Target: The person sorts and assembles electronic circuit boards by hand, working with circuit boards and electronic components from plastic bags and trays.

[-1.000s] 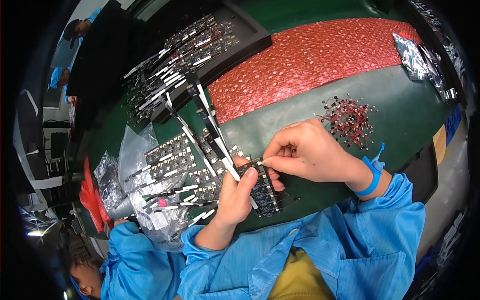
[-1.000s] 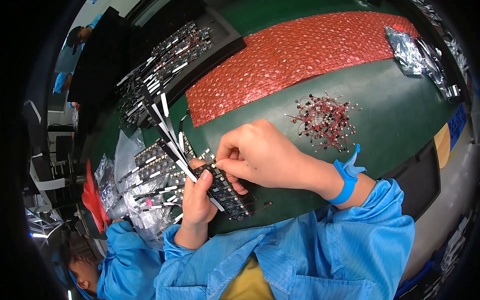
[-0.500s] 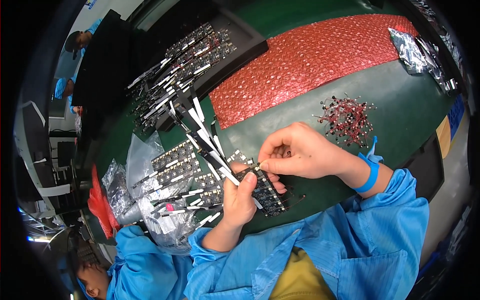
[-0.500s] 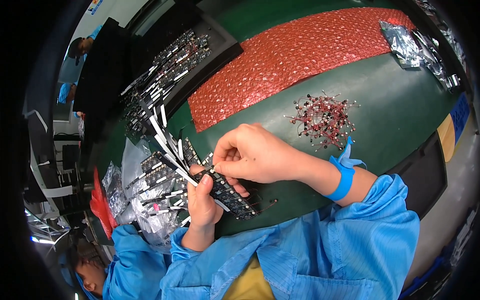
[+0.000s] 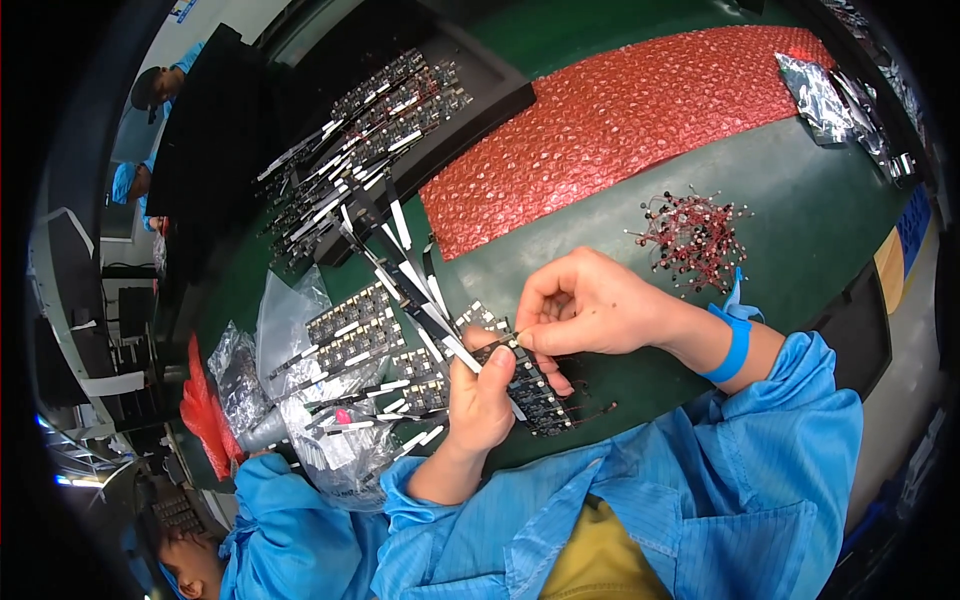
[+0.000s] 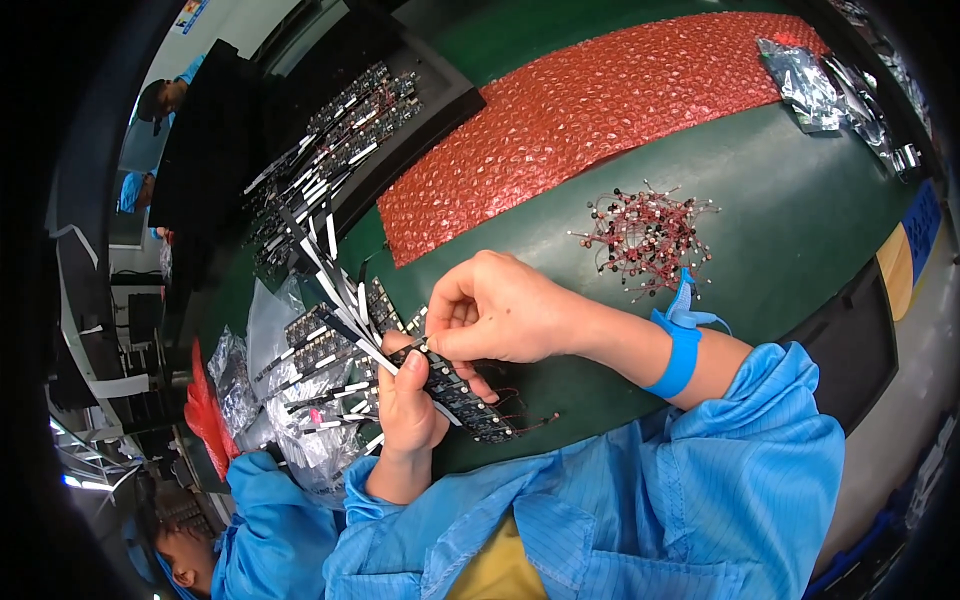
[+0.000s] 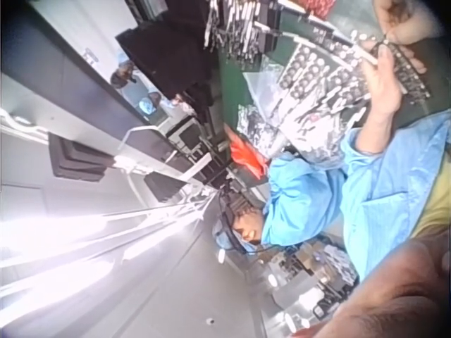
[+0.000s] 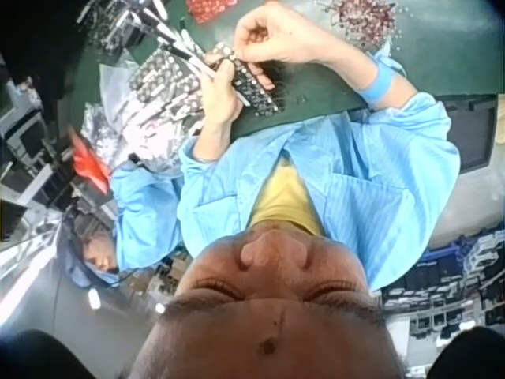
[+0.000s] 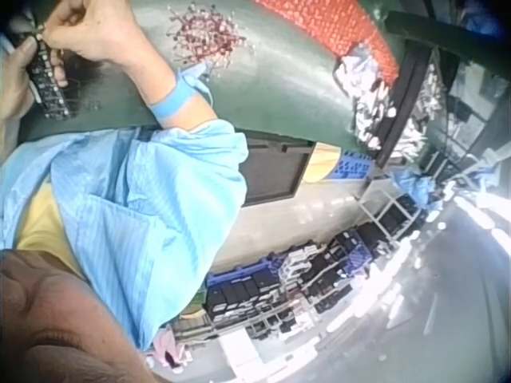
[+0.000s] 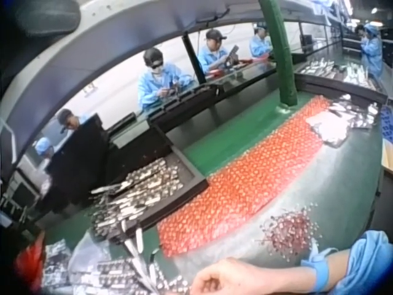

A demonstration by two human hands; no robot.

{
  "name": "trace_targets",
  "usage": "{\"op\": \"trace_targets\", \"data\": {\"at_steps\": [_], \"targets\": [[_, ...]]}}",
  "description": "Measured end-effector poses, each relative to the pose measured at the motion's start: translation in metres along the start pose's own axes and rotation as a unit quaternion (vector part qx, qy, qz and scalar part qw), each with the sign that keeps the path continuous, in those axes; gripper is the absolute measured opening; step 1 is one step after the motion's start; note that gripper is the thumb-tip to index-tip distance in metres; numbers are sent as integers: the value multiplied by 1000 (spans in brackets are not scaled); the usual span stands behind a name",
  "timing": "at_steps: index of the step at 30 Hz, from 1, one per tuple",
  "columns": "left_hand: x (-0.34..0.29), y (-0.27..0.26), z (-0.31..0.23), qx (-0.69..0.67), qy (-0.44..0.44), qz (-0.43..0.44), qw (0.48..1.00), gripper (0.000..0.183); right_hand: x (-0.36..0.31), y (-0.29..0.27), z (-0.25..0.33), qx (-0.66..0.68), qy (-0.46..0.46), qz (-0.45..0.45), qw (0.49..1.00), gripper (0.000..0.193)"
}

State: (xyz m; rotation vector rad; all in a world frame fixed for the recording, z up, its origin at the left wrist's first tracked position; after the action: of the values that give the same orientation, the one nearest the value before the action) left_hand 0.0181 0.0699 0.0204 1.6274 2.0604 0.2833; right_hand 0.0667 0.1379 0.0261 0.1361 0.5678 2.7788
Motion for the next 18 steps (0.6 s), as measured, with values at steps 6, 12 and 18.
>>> {"op": "trace_targets", "data": {"at_steps": [6,12,18], "targets": [[4,4,1,-14,14,29,999,13,2,1,1,67,-6,-8,998,8],[5,5,2,-83,-3,-6,997,12,5,-1,8,-1,8,3,1000,7],[4,-7,-3,-118,-18,-82,990,14,0,-14,31,-197,-57,-39,978,14]]}}
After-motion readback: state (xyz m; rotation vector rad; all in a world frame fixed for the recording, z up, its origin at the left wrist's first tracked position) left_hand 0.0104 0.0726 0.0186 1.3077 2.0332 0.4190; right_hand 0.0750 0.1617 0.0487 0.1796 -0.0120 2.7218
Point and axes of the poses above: each hand's wrist, its own x-axis towards the middle knuckle, its own y-axis out of the palm, z = x × y, the point moved 7 cm from there along x, towards the middle knuckle, and after that the axes turned 6 degrees about -y, right-handed, at the moved point
